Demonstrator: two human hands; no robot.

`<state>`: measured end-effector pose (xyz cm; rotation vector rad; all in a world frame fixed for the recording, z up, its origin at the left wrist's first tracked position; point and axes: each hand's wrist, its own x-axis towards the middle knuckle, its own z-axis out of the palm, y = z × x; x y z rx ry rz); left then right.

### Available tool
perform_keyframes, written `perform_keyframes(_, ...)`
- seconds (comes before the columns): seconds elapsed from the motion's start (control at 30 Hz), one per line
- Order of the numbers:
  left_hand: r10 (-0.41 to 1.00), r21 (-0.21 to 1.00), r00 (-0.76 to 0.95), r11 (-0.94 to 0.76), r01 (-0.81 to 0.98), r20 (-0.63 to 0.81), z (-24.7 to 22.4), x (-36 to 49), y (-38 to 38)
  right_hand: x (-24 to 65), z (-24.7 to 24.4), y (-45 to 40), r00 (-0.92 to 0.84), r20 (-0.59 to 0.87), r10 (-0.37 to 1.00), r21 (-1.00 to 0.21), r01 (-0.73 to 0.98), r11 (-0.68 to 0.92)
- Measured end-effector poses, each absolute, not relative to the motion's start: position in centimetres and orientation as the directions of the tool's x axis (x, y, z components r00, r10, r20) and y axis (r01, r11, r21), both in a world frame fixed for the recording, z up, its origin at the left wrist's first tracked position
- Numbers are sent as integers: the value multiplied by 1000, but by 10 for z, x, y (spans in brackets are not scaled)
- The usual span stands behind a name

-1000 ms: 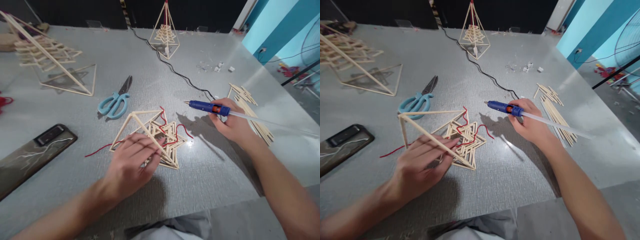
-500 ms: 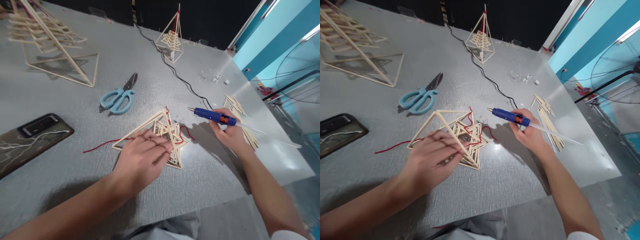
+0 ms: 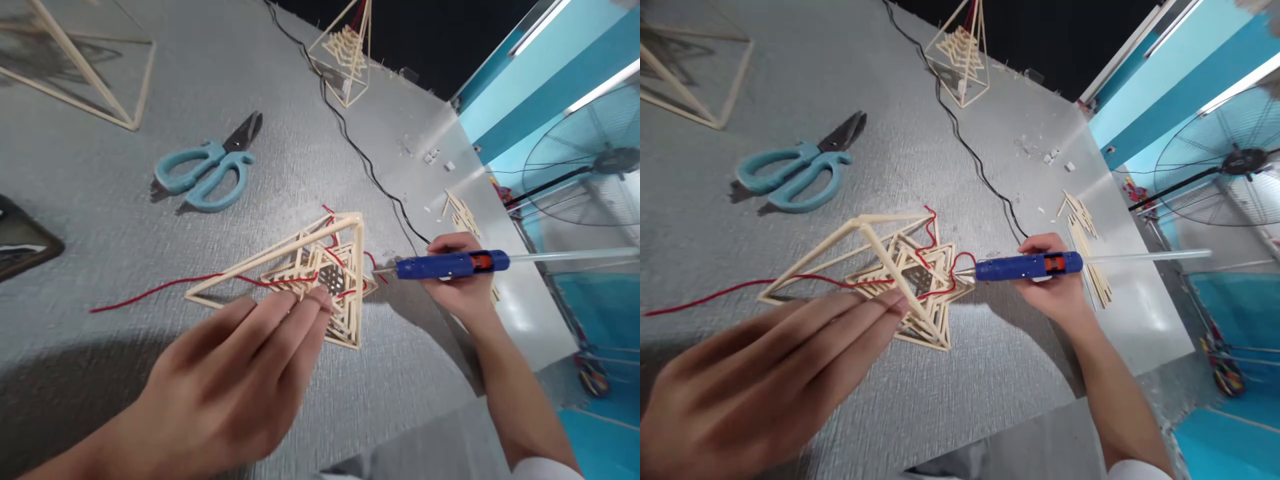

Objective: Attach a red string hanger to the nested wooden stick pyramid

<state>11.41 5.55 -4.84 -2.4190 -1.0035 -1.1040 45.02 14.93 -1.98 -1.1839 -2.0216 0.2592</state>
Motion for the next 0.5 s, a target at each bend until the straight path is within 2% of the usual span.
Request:
perform_keyframes(0.17,478,50,446,-722,690,756,-48,116,56,442,-13,135,-273,467,841,-564,641,521)
perform_keyframes(0.37,474,60,440,-729,682,763,-47,119,58,442,-13,127,-313,426,849,-525,679,513)
perform_keyframes(0.5,488,47,448,-714,698,750,-50,121,57,443,-16,130,-286,449,846,-499,706,503)
